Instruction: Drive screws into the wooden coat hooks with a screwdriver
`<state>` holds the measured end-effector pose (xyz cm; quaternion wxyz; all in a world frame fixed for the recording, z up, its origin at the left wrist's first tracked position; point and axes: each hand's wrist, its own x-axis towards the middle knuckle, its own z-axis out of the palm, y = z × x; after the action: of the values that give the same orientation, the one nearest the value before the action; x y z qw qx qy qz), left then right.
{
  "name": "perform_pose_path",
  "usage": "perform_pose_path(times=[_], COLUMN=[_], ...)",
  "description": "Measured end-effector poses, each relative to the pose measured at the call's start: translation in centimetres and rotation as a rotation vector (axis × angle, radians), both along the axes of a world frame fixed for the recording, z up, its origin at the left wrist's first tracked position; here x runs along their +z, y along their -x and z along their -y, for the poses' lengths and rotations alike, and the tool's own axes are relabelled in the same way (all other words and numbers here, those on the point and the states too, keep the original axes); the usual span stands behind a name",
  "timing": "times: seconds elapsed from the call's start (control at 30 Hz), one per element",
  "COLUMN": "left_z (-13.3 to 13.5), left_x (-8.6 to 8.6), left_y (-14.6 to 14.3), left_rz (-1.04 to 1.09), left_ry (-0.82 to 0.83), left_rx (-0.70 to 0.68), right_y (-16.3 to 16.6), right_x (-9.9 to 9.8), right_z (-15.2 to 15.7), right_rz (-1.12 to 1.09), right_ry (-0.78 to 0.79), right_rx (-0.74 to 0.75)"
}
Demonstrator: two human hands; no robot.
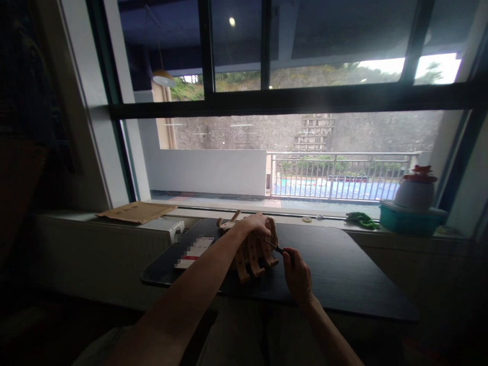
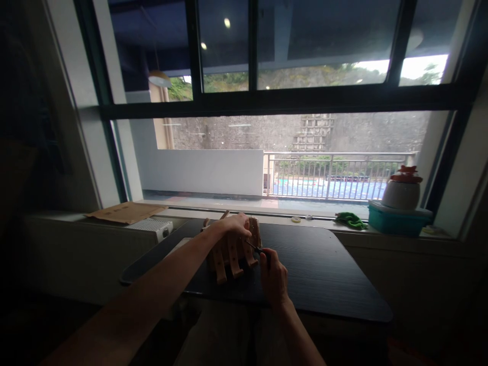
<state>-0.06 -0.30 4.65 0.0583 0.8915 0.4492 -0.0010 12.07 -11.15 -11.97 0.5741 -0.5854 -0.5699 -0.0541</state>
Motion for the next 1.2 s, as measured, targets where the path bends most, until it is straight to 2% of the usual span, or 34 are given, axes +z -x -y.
perform_pose_path(times=[0.13,0.23,0.33,0.37,0.43,0.5,0.57,0.7,0.93,1.2], left_z=[1.8,5.0,7.6,8.0,7.9,7.0,5.7,4.0,3.5,3.0], left_x=[0.9,-0.5,-4.8,-6.6,-10.2,-13.0,-14.7,-15.3,-15.0,-14.7], left_y=[1.4,3.6,6.4,7.3,8.6,9.1,9.0,8.1,7.5,8.1], left_rz=[0.211,0.441,0.667,0.928,1.365,1.442,1.477,1.511,1.505,1.484], left_ry=[-0.142,-0.35,-0.483,-0.526,-0.441,-0.344,-0.226,-0.068,-0.112,-0.05], left_rx=[-0.03,-0.002,0.127,0.183,0.325,0.415,0.446,0.363,0.38,0.386], right_y=[0.0,0.0,0.0,0.0,0.0,0.0,0.0,0.0,0.0,0.0], right_x=[-0.1,-0.2,-0.2,-0.2,-0.1,-0.1,-0.2,-0.3,-0.2,0.0], right_z=[0.0,-0.1,-0.1,-0.1,-0.1,-0.1,-0.1,-0.1,0.0,0.2], right_rz=[0.006,-0.004,-0.013,-0.014,-0.012,-0.006,0.003,0.025,0.058,0.075], right_ry=[0.014,0.021,0.025,0.025,0.025,0.024,0.021,0.017,0.002,0.067], right_rx=[0.024,0.027,0.033,0.037,0.042,0.04,0.035,0.034,0.075,0.045])
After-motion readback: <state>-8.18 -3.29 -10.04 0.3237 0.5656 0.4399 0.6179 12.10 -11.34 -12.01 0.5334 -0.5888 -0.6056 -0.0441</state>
